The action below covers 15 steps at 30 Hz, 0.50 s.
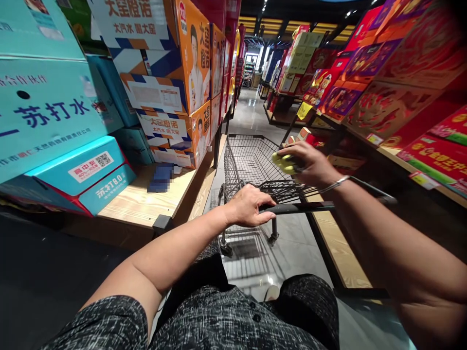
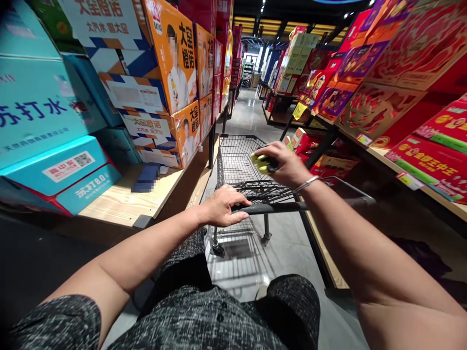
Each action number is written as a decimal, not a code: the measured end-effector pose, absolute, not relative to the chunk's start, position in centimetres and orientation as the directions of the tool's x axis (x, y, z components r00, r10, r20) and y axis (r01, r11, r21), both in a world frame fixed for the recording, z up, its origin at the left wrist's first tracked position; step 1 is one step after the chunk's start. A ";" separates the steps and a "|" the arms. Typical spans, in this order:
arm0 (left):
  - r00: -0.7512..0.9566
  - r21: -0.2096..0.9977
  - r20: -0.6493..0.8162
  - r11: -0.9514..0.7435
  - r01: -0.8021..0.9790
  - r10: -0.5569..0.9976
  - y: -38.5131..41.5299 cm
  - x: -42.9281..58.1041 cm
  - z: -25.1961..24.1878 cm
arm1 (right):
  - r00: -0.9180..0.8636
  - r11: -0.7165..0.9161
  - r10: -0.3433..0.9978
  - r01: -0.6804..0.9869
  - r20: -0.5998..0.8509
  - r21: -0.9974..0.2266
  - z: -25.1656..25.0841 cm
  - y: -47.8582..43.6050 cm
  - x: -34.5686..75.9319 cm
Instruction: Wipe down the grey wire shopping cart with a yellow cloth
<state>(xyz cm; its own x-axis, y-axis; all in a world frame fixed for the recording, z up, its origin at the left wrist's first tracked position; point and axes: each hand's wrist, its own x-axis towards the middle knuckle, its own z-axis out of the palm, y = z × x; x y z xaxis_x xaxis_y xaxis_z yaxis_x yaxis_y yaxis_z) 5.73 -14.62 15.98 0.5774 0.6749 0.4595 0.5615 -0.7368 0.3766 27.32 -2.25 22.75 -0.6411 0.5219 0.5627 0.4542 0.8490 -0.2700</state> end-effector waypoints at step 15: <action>0.445 0.408 0.594 -0.727 0.552 0.671 -14.2 0.1 15.3 | -0.967 0.926 0.219 0.249 0.132 0.284 21.8 -3.3 30.8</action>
<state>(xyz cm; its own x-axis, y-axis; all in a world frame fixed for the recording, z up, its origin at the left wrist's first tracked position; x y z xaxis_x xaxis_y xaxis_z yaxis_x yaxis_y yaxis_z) 0.07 -14.24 15.25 0.4447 0.6705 0.5938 0.5518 -0.7273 0.4081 30.76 -3.29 21.83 -0.9667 0.2192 0.1320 0.2487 0.9260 0.2840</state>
